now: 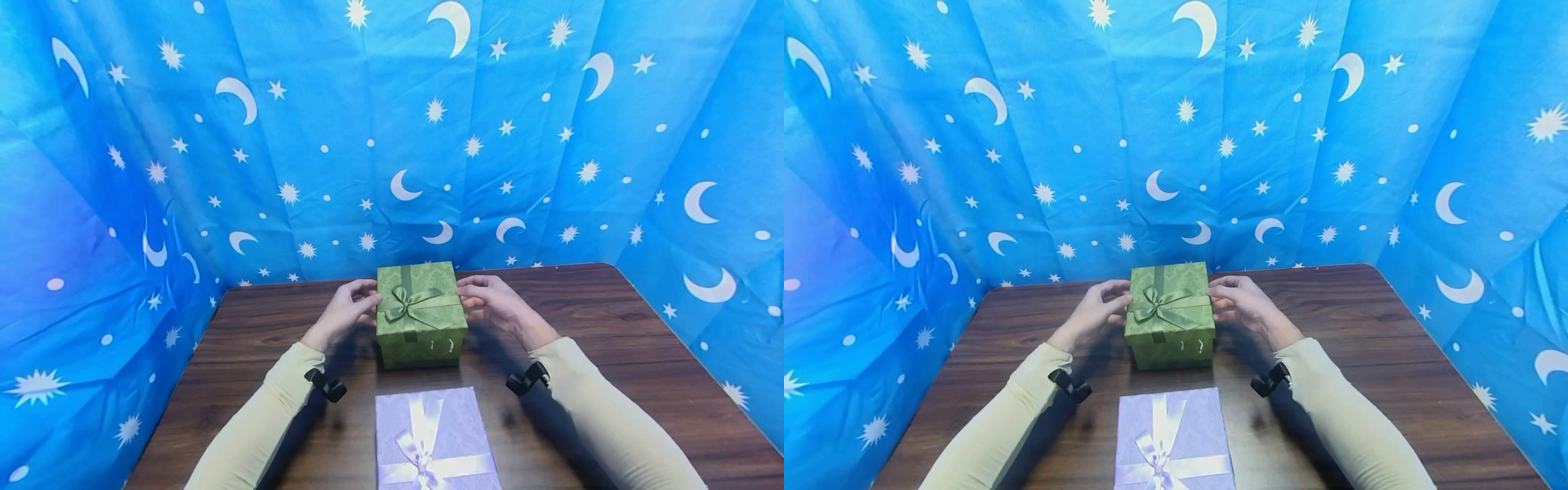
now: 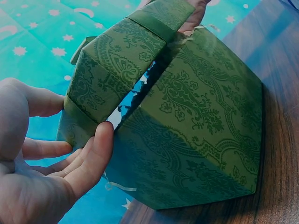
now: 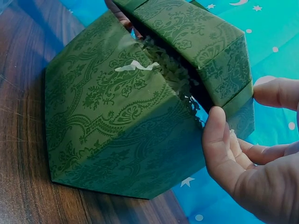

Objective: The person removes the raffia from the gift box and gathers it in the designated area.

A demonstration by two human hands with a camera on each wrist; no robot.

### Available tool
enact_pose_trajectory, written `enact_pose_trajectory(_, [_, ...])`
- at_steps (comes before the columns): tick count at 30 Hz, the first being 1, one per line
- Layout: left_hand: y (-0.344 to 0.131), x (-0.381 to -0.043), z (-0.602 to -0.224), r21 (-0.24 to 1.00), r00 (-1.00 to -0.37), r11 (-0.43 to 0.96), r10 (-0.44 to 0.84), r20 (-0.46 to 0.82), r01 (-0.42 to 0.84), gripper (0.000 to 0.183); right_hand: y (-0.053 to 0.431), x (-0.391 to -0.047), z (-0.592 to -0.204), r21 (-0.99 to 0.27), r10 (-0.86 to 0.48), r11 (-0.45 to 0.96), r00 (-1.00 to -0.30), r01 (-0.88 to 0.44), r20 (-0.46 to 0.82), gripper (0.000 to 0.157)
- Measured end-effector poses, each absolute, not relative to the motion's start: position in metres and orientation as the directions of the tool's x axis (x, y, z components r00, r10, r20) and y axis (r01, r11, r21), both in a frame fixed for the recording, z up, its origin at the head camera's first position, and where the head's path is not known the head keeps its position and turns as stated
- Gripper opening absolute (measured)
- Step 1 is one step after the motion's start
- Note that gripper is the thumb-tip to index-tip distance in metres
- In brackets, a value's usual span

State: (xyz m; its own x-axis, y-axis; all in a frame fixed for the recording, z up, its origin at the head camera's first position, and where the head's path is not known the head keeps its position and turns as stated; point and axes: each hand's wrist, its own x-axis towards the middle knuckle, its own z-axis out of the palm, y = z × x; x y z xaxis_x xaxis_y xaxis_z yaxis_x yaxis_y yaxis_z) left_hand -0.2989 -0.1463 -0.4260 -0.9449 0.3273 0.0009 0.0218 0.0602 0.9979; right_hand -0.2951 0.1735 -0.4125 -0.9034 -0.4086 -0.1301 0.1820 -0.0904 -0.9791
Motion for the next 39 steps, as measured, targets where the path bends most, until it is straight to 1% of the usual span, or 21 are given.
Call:
enact_pose_trajectory(24, [-0.145, -0.298, -0.421, 0.999, -0.950, 0.043, 0.311, 0.014, 0.029, 0.048, 0.173, -0.294, -0.406, -0.982, -0.406, -0.091, -0.907, 0.163, -0.113, 0.030])
enact_pose_trajectory(35, [-0.144, -0.295, -0.418, 0.998, -0.951, 0.043, 0.309, 0.027, 0.042, 0.048, 0.174, -0.292, -0.404, -0.985, -0.401, -0.084, -0.910, 0.153, -0.107, 0.039])
enact_pose_trajectory(39, [-0.144, -0.295, -0.417, 0.998, -0.952, 0.036, 0.303, 0.033, 0.046, 0.048, 0.174, -0.291, -0.402, -0.984, -0.406, -0.088, -0.908, 0.153, -0.104, 0.039])
